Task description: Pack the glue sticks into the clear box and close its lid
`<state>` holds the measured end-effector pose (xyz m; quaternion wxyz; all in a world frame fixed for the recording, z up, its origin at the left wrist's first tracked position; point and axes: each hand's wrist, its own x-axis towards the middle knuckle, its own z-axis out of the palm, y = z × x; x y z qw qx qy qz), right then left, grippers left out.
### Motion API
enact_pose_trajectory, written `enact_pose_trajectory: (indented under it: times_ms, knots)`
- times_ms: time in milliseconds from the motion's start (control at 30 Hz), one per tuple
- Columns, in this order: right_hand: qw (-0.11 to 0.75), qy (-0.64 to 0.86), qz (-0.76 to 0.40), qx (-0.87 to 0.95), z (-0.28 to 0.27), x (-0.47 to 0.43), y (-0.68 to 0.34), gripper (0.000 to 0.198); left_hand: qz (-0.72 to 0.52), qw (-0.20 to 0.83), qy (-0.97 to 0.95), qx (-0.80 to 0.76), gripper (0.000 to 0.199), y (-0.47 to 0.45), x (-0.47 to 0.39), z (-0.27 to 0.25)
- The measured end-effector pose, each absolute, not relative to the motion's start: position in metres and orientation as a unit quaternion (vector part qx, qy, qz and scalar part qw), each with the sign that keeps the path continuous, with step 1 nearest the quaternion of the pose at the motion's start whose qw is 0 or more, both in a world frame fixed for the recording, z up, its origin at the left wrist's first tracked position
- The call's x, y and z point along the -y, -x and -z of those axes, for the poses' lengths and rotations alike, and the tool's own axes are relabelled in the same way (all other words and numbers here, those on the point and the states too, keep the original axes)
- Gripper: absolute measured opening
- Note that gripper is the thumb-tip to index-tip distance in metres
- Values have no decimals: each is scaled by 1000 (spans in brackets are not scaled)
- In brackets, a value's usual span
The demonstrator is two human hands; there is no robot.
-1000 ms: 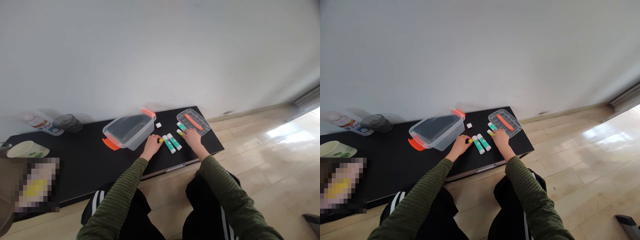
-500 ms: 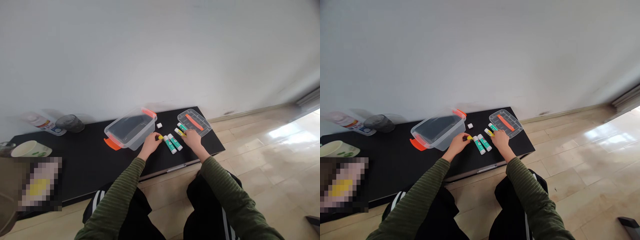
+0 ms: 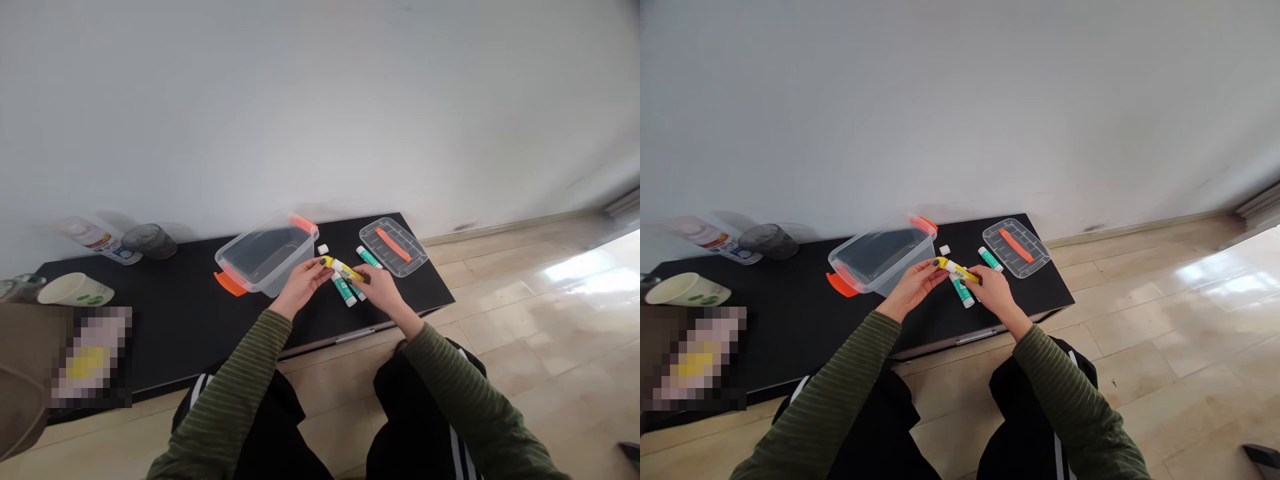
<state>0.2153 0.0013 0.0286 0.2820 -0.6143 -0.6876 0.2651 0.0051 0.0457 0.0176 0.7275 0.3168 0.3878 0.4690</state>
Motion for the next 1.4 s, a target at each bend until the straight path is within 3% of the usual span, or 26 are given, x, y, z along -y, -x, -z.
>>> enact_pose_trajectory:
  times_ms: [533,900,1167,1267,1400]
  knots:
    - [320,578,-247,709,-25,2,-214,31,-453,721,-366,-377,30,-8,-34,-22]
    - [316,581,-351,663,-22,9,-216,25,-415,721,-391,-393,38,-7,-35,-9]
    - [326,560,-449,615,-13,10,-213,28,-398,743,-369,-392,31,-14,-31,-8]
    - [305,567,-398,654,-20,2,-217,25,-407,733,-374,-396,24,-13,-34,-9]
    - [262,641,-224,686,-25,-16,-232,22,-368,630,-440,-523,16,-8,-47,1]
